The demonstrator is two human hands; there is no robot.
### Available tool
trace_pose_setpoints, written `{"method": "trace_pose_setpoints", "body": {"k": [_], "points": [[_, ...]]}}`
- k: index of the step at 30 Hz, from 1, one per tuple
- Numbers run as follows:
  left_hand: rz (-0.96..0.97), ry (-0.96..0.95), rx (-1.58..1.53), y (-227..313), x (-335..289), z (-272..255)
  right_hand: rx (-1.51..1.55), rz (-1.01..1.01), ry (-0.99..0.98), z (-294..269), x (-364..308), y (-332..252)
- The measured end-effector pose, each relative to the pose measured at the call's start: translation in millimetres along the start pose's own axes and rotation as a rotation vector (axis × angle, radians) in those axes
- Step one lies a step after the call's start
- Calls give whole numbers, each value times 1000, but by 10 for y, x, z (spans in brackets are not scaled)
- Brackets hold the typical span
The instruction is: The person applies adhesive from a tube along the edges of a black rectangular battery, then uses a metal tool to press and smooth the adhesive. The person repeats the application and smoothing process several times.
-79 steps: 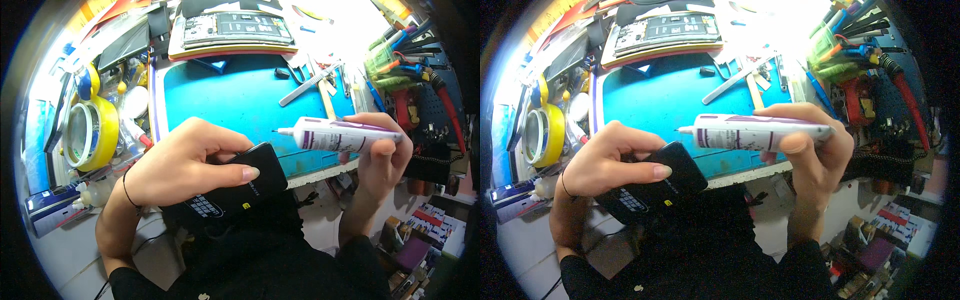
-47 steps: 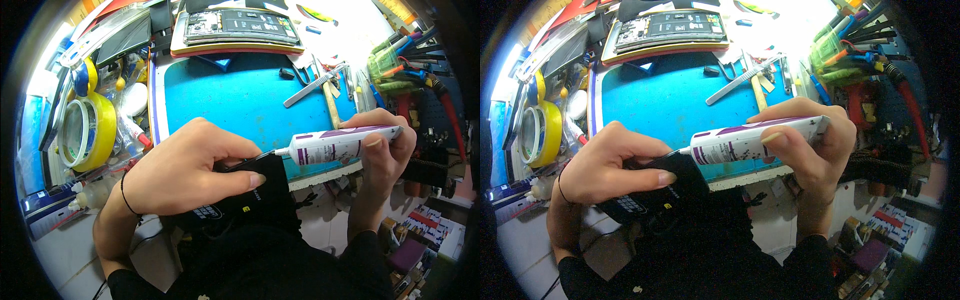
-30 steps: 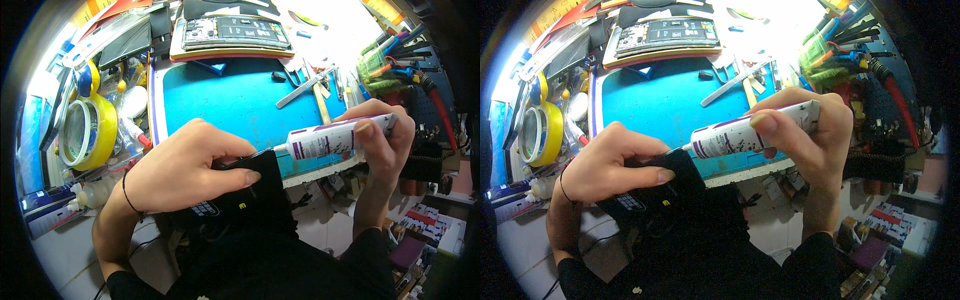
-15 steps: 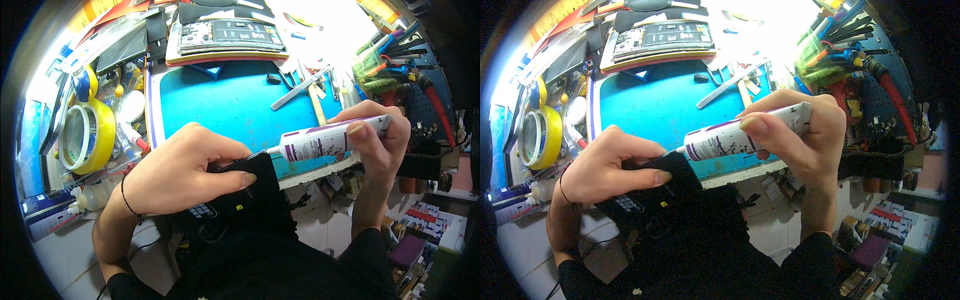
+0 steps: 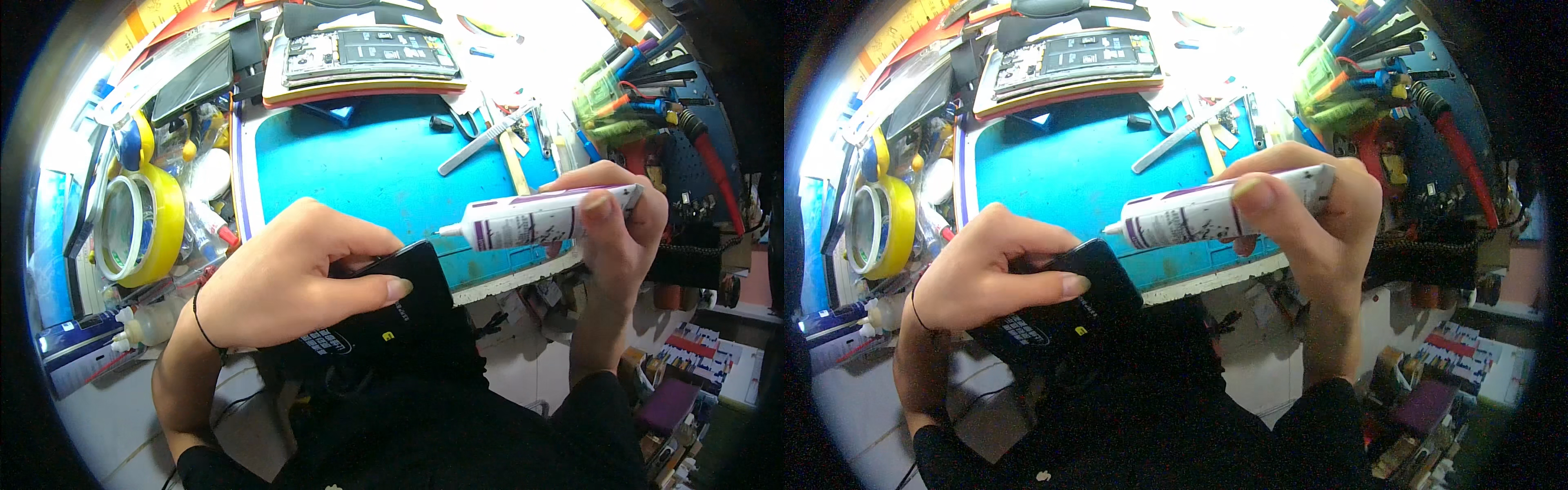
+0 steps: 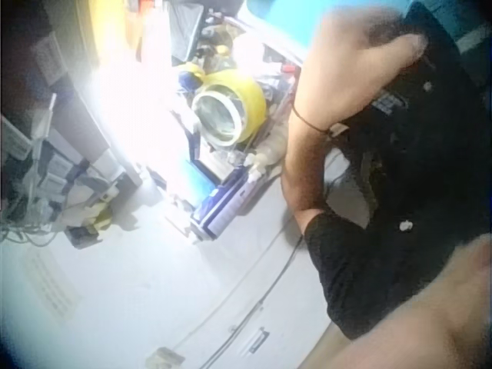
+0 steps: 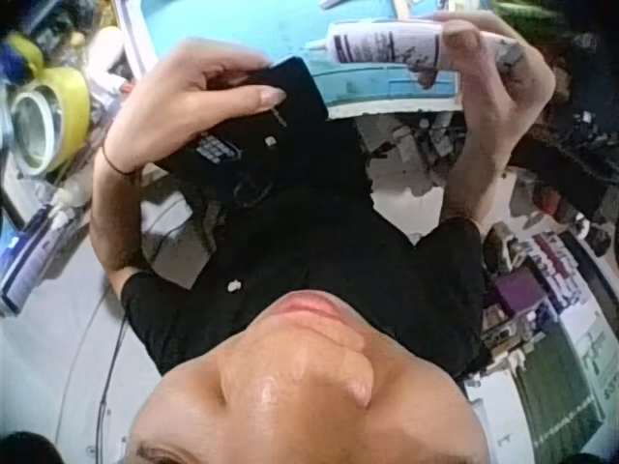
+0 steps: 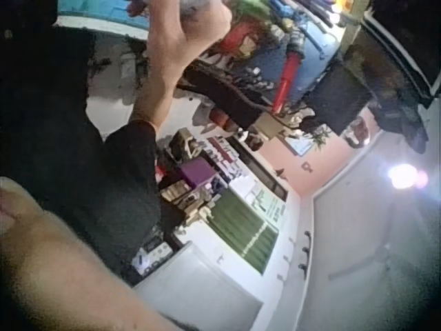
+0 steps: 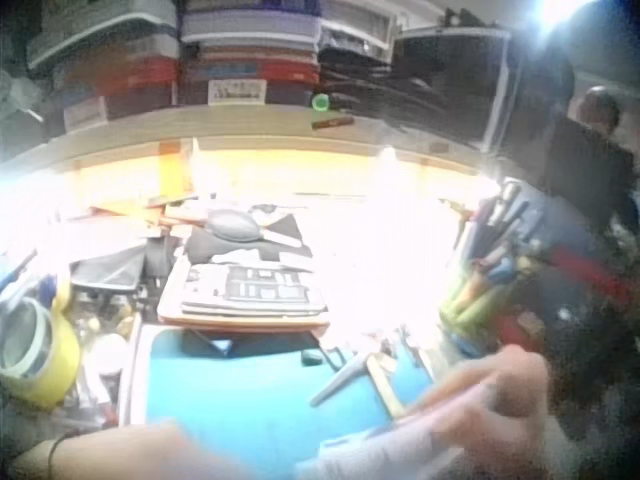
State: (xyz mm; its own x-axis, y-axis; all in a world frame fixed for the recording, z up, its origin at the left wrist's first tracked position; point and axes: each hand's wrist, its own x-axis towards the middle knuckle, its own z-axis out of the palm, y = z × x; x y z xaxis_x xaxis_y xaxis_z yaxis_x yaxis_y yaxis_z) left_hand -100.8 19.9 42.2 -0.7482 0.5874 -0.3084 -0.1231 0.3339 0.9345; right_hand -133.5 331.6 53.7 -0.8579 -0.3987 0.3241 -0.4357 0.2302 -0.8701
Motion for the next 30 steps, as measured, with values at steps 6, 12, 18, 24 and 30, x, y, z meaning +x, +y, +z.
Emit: {"method": "trace_pose_setpoints", "body": {"k": [6, 12, 18, 24, 30], "points": [[-13, 40, -48, -18, 31, -11, 254, -3, 251, 260, -261, 210], [-45, 33, -120, -47, 50, -11, 216, 17, 299, 372, -325, 267], [-51, 36, -124, -9, 45, 9, 178, 26, 302, 390, -347, 251], [-29, 38, -110, -67, 46, 15, 161, 39, 274, 370, -341, 265], [-54, 25, -97, -66, 43, -2, 124, 32, 282, 368, -348, 291]]}}
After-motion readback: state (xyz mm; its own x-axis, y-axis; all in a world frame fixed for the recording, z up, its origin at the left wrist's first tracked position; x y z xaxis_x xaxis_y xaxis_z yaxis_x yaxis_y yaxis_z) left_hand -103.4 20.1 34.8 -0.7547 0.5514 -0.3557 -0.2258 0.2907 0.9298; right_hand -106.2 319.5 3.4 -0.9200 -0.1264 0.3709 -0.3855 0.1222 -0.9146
